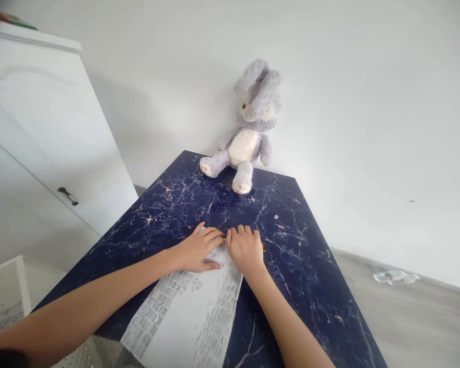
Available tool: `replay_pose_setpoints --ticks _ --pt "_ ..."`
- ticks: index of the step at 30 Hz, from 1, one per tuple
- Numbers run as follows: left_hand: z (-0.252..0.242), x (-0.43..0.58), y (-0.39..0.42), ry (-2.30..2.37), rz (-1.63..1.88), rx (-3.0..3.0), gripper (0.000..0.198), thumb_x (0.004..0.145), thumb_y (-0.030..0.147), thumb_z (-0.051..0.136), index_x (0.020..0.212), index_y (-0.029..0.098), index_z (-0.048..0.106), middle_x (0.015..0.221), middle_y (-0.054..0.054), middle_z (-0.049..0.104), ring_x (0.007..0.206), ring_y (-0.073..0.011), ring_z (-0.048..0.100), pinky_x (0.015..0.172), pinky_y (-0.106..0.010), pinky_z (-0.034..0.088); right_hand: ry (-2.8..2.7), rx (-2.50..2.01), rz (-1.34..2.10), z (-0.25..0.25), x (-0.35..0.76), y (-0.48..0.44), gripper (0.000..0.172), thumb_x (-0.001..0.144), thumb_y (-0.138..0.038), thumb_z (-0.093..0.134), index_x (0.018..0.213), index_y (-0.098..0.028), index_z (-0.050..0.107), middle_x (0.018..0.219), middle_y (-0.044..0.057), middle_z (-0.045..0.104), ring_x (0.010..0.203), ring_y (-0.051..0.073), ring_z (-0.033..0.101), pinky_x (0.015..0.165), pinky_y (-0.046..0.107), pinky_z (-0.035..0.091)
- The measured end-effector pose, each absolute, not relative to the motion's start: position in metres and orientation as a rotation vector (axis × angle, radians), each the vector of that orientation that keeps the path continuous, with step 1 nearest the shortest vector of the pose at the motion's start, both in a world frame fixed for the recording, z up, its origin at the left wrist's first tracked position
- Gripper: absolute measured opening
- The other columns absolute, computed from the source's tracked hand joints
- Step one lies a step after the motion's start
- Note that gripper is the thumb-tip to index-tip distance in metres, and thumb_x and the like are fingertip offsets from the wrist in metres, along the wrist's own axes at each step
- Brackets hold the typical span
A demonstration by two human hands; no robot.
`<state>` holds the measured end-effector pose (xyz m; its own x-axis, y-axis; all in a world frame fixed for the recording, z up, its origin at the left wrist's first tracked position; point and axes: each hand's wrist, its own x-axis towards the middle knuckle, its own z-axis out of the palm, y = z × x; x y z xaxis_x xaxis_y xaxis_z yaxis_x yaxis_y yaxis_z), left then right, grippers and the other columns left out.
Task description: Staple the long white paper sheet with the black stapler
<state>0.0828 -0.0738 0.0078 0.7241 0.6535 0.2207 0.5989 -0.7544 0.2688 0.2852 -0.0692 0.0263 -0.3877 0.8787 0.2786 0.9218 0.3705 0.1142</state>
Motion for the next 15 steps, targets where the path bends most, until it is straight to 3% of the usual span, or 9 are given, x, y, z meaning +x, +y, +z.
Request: replay_pose_setpoints --ticks 6,9,11,15 --pt "0.01 0.081 -0.072 1.002 0.442 2.75 0.066 0.085 0.062 0.068 0.135 0.022 0.054 0.142 -0.014 0.055 0.134 -0.0352 0.047 0.115 -0.062 0.026 -2.446 -1.453 0.098 0.043 0.317 -0.066 0.037 0.109 -0.037 0.033 0.094 -0.023 0.063 0.091 0.006 0.067 0.083 0.02 0.065 0.07 0.028 0.043" --pt "0.01 0.08 -0.072 0.981 0.46 2.716 0.065 0.084 0.062 0.069 0.133 0.021 0.055 0.142 -0.013 0.056 0.134 -0.0332 0.048 0.115 -0.058 0.029 -2.56 -1.216 0.363 0.053 0.341 -0.065 0.024 0.103 -0.044 0.049 0.109 -0.024 0.061 0.104 0.006 0.068 0.095 0.022 0.066 0.081 0.031 0.049" --pt "0.009 0.08 -0.071 0.966 0.472 2.695 0.066 0.084 0.063 0.069 0.133 0.021 0.056 0.142 -0.013 0.056 0.134 -0.0321 0.049 0.116 -0.055 0.028 -2.594 -1.165 0.471 0.054 0.356 -0.062 0.027 0.098 -0.041 0.057 0.119 -0.024 0.06 0.109 0.008 0.069 0.098 0.025 0.066 0.085 0.034 0.051" --pt "0.01 0.075 -0.07 0.974 0.465 2.675 0.07 0.085 0.067 0.066 0.137 0.023 0.055 0.145 -0.013 0.055 0.137 -0.0329 0.047 0.118 -0.057 0.026 -2.505 -1.29 0.514 0.047 0.382 -0.053 0.024 0.097 -0.039 0.055 0.115 -0.025 0.063 0.101 0.007 0.072 0.087 0.025 0.068 0.079 0.035 0.051"
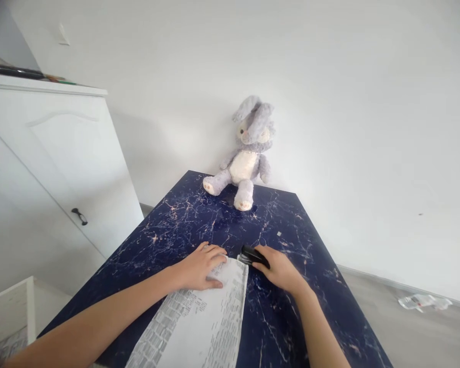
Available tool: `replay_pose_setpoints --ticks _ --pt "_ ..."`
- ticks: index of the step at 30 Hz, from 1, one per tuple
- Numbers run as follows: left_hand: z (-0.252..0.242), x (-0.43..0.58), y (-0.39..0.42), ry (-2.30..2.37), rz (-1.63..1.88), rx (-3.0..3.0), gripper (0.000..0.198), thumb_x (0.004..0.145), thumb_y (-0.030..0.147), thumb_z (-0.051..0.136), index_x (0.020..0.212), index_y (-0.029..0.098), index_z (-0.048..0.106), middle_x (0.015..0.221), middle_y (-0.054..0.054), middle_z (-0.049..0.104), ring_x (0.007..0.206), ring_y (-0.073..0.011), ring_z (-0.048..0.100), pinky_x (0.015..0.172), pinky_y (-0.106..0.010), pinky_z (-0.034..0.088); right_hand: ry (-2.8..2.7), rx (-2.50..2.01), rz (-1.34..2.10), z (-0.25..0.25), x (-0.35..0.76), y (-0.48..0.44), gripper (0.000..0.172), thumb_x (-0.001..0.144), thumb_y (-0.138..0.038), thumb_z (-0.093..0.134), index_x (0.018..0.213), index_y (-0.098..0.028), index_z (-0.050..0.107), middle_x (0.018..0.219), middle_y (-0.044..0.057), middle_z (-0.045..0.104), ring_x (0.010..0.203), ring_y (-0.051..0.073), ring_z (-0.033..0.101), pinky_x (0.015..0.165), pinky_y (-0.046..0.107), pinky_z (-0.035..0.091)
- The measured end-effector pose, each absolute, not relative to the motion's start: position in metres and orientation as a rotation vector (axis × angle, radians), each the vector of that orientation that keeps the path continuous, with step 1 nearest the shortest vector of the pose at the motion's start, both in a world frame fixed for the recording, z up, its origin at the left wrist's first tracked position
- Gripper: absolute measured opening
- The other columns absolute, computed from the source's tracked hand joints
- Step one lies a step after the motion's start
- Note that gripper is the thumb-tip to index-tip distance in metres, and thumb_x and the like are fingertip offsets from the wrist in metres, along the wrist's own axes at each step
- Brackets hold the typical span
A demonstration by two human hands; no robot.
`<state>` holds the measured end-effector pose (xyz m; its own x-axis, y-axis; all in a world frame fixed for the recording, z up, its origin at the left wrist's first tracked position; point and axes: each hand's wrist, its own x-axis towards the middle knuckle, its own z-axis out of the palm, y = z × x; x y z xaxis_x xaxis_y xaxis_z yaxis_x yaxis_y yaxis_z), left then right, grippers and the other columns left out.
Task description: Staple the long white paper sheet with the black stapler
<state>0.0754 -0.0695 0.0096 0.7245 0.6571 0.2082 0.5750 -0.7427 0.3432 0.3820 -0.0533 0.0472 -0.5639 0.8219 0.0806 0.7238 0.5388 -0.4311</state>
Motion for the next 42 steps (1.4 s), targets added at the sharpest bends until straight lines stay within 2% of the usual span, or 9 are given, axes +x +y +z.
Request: replay_pose_setpoints --ticks 6,9,15,18,21,24,28,35,42 --pt "0.019 0.048 -0.059 0.751 0.294 2.681 0.077 0.085 0.07 0.061 0.15 0.03 0.048 0.159 -0.01 0.042 0.146 -0.0354 0.037 0.122 -0.06 0.016 -2.032 -1.681 0.35 0.03 0.414 -0.032 0.039 0.092 -0.056 0.052 0.105 -0.021 0.062 0.083 0.006 0.071 0.073 0.025 0.064 0.066 0.032 0.044" --pt "0.014 0.049 -0.059 0.832 0.323 2.693 0.079 0.083 0.072 0.063 0.149 0.031 0.048 0.159 -0.012 0.042 0.146 -0.0367 0.037 0.12 -0.062 0.017 -1.697 -1.751 0.312 0.028 0.402 -0.03 0.048 0.086 -0.063 0.055 0.101 -0.019 0.064 0.077 0.005 0.07 0.07 0.024 0.062 0.065 0.032 0.042" --pt "-0.007 0.076 -0.067 1.148 0.494 2.684 0.081 0.085 0.075 0.058 0.146 0.023 0.05 0.152 -0.019 0.046 0.139 -0.0396 0.04 0.114 -0.065 0.024 -1.214 -1.57 0.875 0.027 0.303 -0.067 0.051 0.082 -0.06 0.062 0.107 -0.017 0.067 0.091 0.006 0.073 0.077 0.023 0.064 0.064 0.029 0.045" --pt "-0.008 0.076 -0.064 1.187 0.584 2.68 0.058 0.094 0.062 0.053 0.135 0.021 0.057 0.144 -0.017 0.052 0.135 -0.0365 0.044 0.112 -0.06 0.03 -1.159 -1.514 1.062 0.016 0.265 -0.088 0.048 0.084 -0.058 0.062 0.11 -0.018 0.066 0.097 0.007 0.073 0.083 0.024 0.066 0.066 0.029 0.048" --pt "-0.005 0.065 -0.054 1.272 0.701 2.596 0.025 0.102 0.031 0.046 0.118 0.02 0.063 0.13 -0.012 0.059 0.122 -0.0285 0.053 0.102 -0.048 0.041 -1.278 -1.6 0.947 0.007 0.256 -0.093 0.042 0.087 -0.057 0.059 0.106 -0.02 0.065 0.093 0.006 0.073 0.081 0.025 0.066 0.066 0.03 0.047" --pt "-0.002 0.055 -0.045 1.356 0.758 2.525 0.022 0.1 0.017 0.043 0.109 0.02 0.063 0.116 -0.01 0.061 0.11 -0.0259 0.055 0.093 -0.043 0.044 -1.471 -1.684 0.75 0.005 0.263 -0.092 0.031 0.089 -0.051 0.057 0.095 -0.021 0.06 0.081 0.005 0.07 0.072 0.024 0.065 0.063 0.03 0.044" --pt "-0.004 0.051 -0.04 1.321 0.757 2.534 0.023 0.101 0.017 0.042 0.109 0.021 0.063 0.113 -0.009 0.059 0.108 -0.0259 0.054 0.093 -0.044 0.043 -1.646 -1.758 0.553 0.006 0.279 -0.094 0.02 0.092 -0.043 0.053 0.093 -0.024 0.054 0.085 0.005 0.069 0.076 0.024 0.067 0.064 0.029 0.044" --pt "-0.009 0.053 -0.036 1.294 0.778 2.521 0.023 0.101 0.019 0.042 0.111 0.024 0.063 0.115 -0.008 0.058 0.111 -0.0263 0.054 0.096 -0.046 0.041 -1.817 -1.867 0.269 0.008 0.33 -0.107 0.017 0.098 -0.037 0.047 0.107 -0.023 0.048 0.106 0.009 0.068 0.085 0.024 0.067 0.067 0.03 0.045" --pt "-0.009 0.054 -0.033 1.32 0.755 2.533 0.02 0.099 0.022 0.046 0.11 0.025 0.063 0.115 -0.007 0.057 0.111 -0.0265 0.055 0.098 -0.047 0.041 -1.754 -2.1 0.027 0.003 0.378 -0.116 0.015 0.1 -0.036 0.043 0.104 -0.022 0.048 0.102 0.011 0.065 0.086 0.026 0.066 0.064 0.031 0.042"
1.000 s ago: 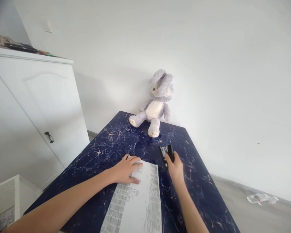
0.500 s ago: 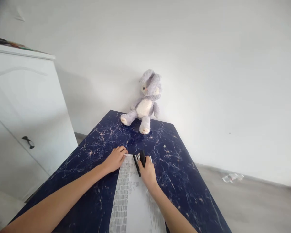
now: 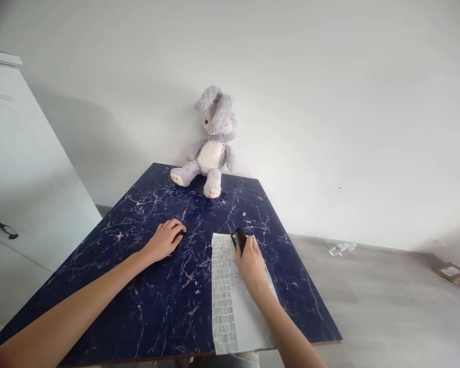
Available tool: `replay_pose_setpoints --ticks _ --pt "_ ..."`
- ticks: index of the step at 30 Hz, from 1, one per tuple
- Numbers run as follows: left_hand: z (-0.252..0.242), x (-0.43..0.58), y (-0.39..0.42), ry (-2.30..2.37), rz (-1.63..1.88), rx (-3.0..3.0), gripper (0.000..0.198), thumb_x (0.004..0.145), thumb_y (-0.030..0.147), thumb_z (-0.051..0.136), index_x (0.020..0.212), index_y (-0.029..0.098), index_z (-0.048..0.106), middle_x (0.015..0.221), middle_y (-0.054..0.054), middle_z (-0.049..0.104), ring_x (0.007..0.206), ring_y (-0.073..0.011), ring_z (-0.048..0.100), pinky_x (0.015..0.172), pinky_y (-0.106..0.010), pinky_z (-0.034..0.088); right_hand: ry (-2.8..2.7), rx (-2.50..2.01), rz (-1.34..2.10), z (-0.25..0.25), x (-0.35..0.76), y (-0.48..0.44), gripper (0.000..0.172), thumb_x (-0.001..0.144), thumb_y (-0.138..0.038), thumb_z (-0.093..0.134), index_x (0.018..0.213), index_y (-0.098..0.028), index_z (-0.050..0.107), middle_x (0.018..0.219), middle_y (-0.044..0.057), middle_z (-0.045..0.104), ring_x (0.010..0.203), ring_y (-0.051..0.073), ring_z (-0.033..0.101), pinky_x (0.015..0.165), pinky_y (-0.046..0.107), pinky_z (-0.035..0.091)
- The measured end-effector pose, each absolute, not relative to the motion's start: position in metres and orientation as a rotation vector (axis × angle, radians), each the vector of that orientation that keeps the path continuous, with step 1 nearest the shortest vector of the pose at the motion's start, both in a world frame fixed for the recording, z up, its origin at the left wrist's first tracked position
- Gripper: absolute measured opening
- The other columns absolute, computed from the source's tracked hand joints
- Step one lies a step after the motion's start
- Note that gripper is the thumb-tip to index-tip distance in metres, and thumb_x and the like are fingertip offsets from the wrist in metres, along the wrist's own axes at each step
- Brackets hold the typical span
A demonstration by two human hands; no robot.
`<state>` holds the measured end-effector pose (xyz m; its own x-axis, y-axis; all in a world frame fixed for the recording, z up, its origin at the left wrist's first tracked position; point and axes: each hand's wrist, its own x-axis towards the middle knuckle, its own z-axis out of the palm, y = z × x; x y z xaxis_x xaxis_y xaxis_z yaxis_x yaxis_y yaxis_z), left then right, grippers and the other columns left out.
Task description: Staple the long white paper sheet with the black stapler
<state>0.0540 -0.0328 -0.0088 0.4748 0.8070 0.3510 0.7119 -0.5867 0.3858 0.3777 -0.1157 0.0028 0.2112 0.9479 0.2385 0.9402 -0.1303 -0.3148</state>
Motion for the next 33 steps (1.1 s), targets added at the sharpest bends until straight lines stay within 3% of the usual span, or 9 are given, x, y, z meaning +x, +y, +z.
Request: replay_pose_setpoints --ticks 5,8,10,14,19,24,27,30,33 --pt "-0.012 0.054 -0.03 1.312 0.784 2.492 0.02 0.098 0.023 0.047 0.108 0.026 0.063 0.114 -0.006 0.058 0.113 -0.0268 0.054 0.099 -0.047 0.04 -1.629 -2.122 0.211 0.008 0.424 -0.1 0.033 0.099 -0.052 0.042 0.105 -0.022 0.054 0.101 0.011 0.068 0.091 0.027 0.067 0.071 0.032 0.046" --pt "-0.012 0.053 -0.029 1.315 0.782 2.471 0.021 0.099 0.026 0.046 0.108 0.026 0.064 0.115 -0.007 0.058 0.113 -0.0271 0.053 0.099 -0.048 0.04 -1.59 -2.011 0.53 0.019 0.459 -0.08 0.056 0.1 -0.062 0.028 0.098 -0.02 0.065 0.085 0.007 0.07 0.079 0.024 0.068 0.071 0.033 0.049" --pt "-0.011 0.053 -0.029 1.311 0.766 2.458 0.021 0.099 0.027 0.045 0.108 0.026 0.064 0.115 -0.007 0.058 0.112 -0.0269 0.053 0.099 -0.048 0.04 -1.592 -1.948 0.534 0.025 0.477 -0.061 0.063 0.102 -0.057 0.022 0.093 -0.018 0.07 0.077 0.007 0.069 0.072 0.023 0.067 0.072 0.035 0.051" --pt "-0.009 0.053 -0.027 1.317 0.738 2.43 0.021 0.098 0.028 0.046 0.106 0.026 0.065 0.115 -0.006 0.058 0.11 -0.0264 0.054 0.1 -0.049 0.039 -1.766 -1.76 0.214 0.021 0.485 -0.018 0.039 0.095 -0.037 0.043 0.113 -0.018 0.072 0.112 0.011 0.072 0.102 0.025 0.068 0.094 0.039 0.05" --pt "-0.01 0.05 -0.025 1.28 0.773 2.383 0.019 0.097 0.028 0.049 0.106 0.026 0.067 0.115 -0.006 0.058 0.112 -0.0266 0.054 0.102 -0.048 0.039 -1.962 -1.659 0.351 -0.003 0.466 0.013 0.046 0.095 -0.033 0.046 0.135 -0.02 0.065 0.153 0.009 0.053 0.138 0.022 0.051 0.117 0.039 0.037" --pt "-0.003 0.052 -0.029 1.205 0.878 2.215 0.021 0.099 0.033 0.05 0.1 0.024 0.069 0.111 -0.006 0.06 0.11 -0.0253 0.055 0.102 -0.044 0.037 -2.053 -1.74 0.335 -0.023 0.47 0.016 0.046 0.097 -0.027 0.044 0.137 -0.02 0.064 0.155 0.009 0.051 0.139 0.021 0.052 0.117 0.037 0.039" --pt "0.005 0.048 -0.023 1.006 1.089 1.944 0.037 0.103 0.043 0.044 0.09 0.02 0.07 0.1 -0.006 0.061 0.095 -0.0203 0.057 0.095 -0.037 0.041 -2.083 -1.723 0.223 -0.04 0.475 0.021 0.042 0.096 -0.024 0.044 0.129 -0.019 0.07 0.151 0.012 0.054 0.141 0.022 0.05 0.117 0.038 0.04" --pt "0.012 0.023 -0.006 0.801 1.219 1.454 0.054 0.101 0.054 0.047 0.06 0.018 0.051 0.065 -0.002 0.046 0.065 -0.0152 0.046 0.072 -0.032 0.041 -2.077 -1.766 0.196 -0.053 0.462 0.026 0.044 0.094 -0.02 0.042 0.129 -0.019 0.069 0.154 0.014 0.05 0.145 0.025 0.045 0.118 0.042 0.039" --pt "0.021 -0.02 0.009 0.677 1.316 0.974 0.065 0.102 0.049 0.046 0.049 0.02 0.024 0.053 0.003 0.022 0.049 -0.0107 0.028 0.059 -0.031 0.036 -2.052 -1.829 0.221 -0.046 0.423 0.021 0.048 0.094 -0.019 0.041 0.137 -0.019 0.063 0.156 0.014 0.048 0.148 0.027 0.041 0.118 0.047 0.037"
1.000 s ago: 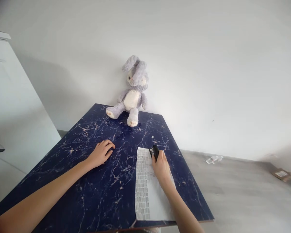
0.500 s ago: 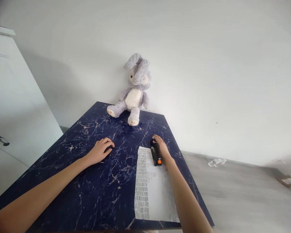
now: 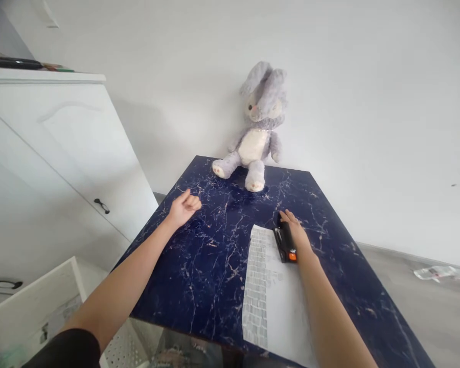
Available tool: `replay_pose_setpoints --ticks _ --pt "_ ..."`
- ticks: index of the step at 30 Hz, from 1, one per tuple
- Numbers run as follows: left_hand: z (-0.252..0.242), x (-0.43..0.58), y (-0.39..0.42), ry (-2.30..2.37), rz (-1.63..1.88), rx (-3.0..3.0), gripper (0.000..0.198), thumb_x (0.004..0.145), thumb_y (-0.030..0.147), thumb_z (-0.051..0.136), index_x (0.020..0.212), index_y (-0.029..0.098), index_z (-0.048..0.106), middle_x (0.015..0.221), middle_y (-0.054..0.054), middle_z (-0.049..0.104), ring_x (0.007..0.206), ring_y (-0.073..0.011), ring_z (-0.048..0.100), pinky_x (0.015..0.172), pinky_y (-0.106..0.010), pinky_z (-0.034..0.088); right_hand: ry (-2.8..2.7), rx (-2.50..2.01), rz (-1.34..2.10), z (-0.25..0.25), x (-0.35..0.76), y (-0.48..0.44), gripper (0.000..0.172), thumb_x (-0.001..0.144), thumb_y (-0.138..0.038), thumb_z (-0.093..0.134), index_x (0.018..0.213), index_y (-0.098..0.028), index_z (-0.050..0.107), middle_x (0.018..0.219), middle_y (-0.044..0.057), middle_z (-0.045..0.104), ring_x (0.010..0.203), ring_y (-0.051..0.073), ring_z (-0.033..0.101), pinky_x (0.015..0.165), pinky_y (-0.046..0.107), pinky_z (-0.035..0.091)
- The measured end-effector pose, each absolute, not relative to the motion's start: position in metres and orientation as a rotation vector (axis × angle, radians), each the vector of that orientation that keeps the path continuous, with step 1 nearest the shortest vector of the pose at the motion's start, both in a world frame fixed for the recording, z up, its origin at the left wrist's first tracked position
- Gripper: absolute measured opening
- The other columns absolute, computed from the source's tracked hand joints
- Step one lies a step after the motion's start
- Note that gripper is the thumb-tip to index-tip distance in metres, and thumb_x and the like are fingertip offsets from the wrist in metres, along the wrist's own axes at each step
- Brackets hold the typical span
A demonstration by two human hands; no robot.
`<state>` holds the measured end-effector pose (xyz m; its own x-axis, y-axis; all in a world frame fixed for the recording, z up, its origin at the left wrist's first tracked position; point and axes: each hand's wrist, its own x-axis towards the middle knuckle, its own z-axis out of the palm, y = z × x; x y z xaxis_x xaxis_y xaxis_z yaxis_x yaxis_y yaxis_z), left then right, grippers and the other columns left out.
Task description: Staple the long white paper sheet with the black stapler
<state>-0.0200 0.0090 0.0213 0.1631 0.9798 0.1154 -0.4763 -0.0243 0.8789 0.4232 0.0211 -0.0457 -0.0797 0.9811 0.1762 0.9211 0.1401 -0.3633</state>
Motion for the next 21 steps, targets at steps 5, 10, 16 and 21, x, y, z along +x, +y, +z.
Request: replay_pose_setpoints --ticks 5,10,16,21 --pt "0.028 -0.07 0.015 0.465 1.655 0.68 0.061 0.103 0.038 0.042 0.054 0.019 0.012 0.051 0.004 0.016 0.045 -0.0089 0.021 0.054 -0.028 0.032 -2.02 -1.945 0.206 -0.019 0.313 0.01 0.05 0.097 -0.012 0.033 0.142 -0.006 0.054 0.159 0.024 0.04 0.149 0.031 0.036 0.12 0.053 0.029" --pt "0.025 -0.071 0.01 0.472 1.602 0.669 0.06 0.102 0.037 0.042 0.054 0.019 0.01 0.049 0.005 0.015 0.042 -0.0084 0.021 0.053 -0.028 0.032 -2.056 -1.904 0.199 -0.02 0.19 0.016 0.051 0.098 -0.005 0.027 0.142 -0.007 0.054 0.16 0.023 0.039 0.15 0.029 0.034 0.119 0.05 0.027" --pt "0.023 -0.068 0.009 0.494 1.453 0.736 0.062 0.1 0.037 0.044 0.054 0.019 0.006 0.049 0.005 0.01 0.042 -0.0085 0.018 0.051 -0.029 0.03 -2.144 -1.783 0.2 -0.012 0.101 0.025 0.048 0.101 -0.013 0.031 0.143 -0.01 0.054 0.16 0.017 0.041 0.151 0.026 0.033 0.122 0.046 0.024" --pt "0.02 -0.069 0.016 0.549 1.48 0.799 0.063 0.101 0.042 0.046 0.056 0.02 0.008 0.051 0.005 0.012 0.044 -0.0085 0.019 0.052 -0.029 0.031 -2.132 -1.809 0.162 0.0 0.085 0.032 0.049 0.1 -0.016 0.033 0.145 -0.011 0.053 0.159 0.019 0.042 0.149 0.033 0.035 0.119 0.054 0.028"
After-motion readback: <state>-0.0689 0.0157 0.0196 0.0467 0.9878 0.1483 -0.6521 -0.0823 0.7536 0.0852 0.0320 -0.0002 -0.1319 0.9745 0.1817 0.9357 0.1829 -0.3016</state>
